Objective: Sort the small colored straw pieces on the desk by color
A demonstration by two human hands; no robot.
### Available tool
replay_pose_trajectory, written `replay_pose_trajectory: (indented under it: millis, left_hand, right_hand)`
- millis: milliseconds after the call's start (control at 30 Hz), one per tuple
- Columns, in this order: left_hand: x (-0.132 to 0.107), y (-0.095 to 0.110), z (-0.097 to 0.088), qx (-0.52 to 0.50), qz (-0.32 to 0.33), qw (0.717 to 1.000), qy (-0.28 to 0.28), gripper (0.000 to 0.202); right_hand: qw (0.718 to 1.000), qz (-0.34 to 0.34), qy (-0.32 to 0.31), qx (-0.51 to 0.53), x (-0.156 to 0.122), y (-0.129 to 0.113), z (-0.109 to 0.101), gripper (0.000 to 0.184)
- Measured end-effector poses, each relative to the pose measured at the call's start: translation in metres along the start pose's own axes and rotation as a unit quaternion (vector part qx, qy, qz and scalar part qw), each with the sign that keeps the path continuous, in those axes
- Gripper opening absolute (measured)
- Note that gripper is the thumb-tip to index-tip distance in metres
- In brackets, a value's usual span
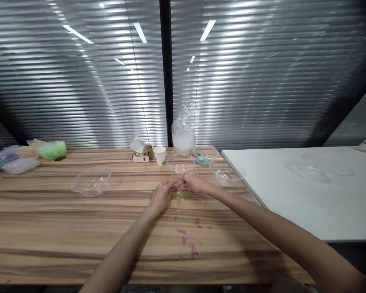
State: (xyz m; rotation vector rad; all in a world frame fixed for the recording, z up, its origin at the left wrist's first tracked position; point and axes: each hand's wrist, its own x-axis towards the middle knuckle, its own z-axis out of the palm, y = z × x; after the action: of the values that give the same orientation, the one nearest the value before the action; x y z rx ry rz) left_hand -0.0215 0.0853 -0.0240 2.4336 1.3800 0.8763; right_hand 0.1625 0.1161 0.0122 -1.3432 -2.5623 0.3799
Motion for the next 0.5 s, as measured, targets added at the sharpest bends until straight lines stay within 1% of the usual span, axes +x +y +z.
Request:
replay_pose_trajectory:
  millis: [100, 167, 233, 267, 333, 400, 500]
  left_hand:
    - [0.0, 0.0, 0.0, -0.009, 0.004, 1.0, -0.007, 0.04]
    - [-0.001, -0.001, 0.0, -0.018, 0.008, 1.0, -0.01, 0.041]
    - [-0.001, -0.002, 0.0, -0.027, 0.011, 0.999, -0.012, 0.043]
    - [-0.001, -0.002, 0.0, -0.032, 0.012, 0.999, -0.014, 0.044]
    - [-0.001, -0.002, 0.0, -0.041, 0.015, 0.999, -0.016, 0.046]
    - [-0.001, -0.001, -0.001, -0.048, 0.019, 0.999, -0.017, 0.046]
    - [0.0, 0.001, -0.002, -0.044, 0.016, 0.999, -0.018, 0.041]
  right_hand:
    - [0.998, -0.008, 0.06, 0.004, -0.009, 0.002, 0.002, 0.009]
    - [0.994, -0.004, 0.111, 0.011, -0.02, 0.005, 0.004, 0.013]
    - [0.986, -0.003, 0.165, 0.031, -0.036, 0.007, 0.006, 0.016]
    - [0.979, -0.012, 0.198, 0.056, -0.046, 0.008, 0.007, 0.016]
    - [0.967, -0.04, 0.235, 0.092, -0.068, 0.008, 0.01, 0.016]
    - [0.965, -0.074, 0.232, 0.096, -0.09, 0.006, 0.012, 0.017]
    - [0.962, -0.133, 0.229, 0.065, -0.119, 0.003, 0.015, 0.02]
